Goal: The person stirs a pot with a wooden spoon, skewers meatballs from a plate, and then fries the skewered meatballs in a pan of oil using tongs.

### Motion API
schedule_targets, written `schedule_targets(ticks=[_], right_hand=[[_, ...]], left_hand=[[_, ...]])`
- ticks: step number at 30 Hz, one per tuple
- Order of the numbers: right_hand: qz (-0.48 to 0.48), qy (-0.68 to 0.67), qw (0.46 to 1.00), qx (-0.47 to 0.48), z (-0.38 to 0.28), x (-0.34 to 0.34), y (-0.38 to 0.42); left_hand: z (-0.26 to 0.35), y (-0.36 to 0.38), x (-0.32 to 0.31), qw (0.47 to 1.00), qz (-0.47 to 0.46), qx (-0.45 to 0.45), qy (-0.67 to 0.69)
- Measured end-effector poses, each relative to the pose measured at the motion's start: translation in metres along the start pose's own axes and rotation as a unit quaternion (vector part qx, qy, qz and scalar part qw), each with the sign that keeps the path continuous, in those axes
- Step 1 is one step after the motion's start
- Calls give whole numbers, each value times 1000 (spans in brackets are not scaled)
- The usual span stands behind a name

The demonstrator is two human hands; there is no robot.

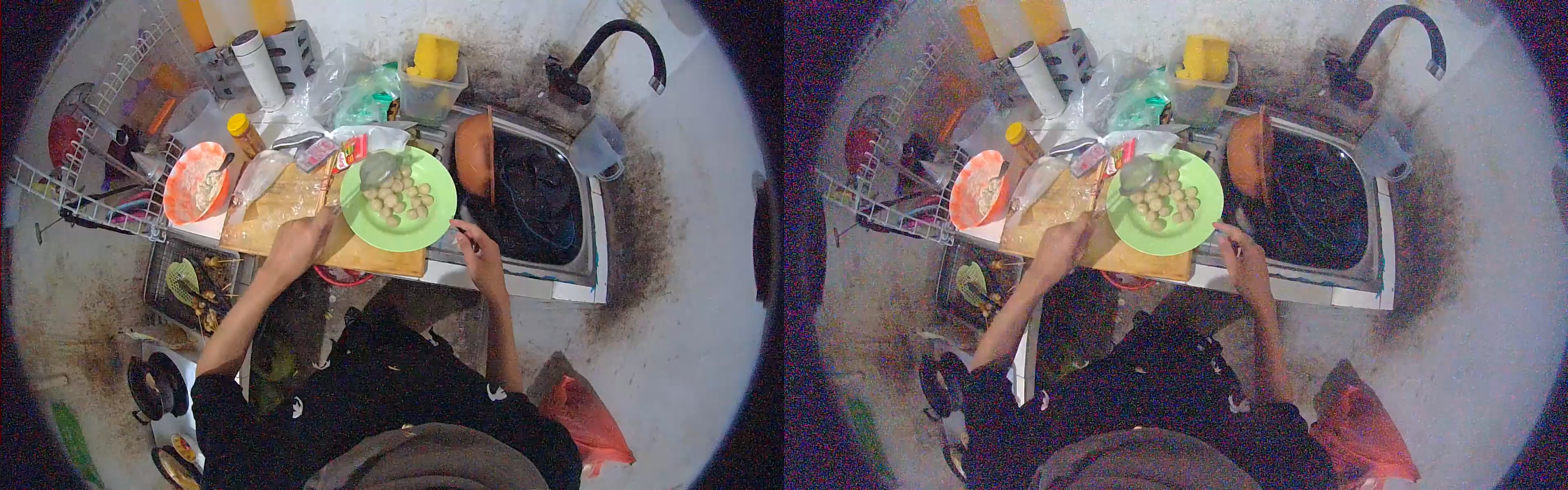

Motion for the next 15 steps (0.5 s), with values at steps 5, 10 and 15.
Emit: schedule_targets(ticks=[5,10,15], right_hand=[[4,7,1000,17,-2,0,1],[-18,12,1000,-15,1,-2,4],[-3,-3,999,-46,14,6,8]], left_hand=[[-6,-10,-12,999,-42,16,-26],[2,-20,4,999,-48,0,-6],[-14,-15,27,988,94,72,97]])
Point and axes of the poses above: each hand's wrist, its own y-axis away from the middle knuckle, its own x-axis out of the back of the hand, z = x × y, the point moved 8 cm from there along -y, towards the middle knuckle, and after that the axes turned 5 degrees about y, right-handed, at the moved point
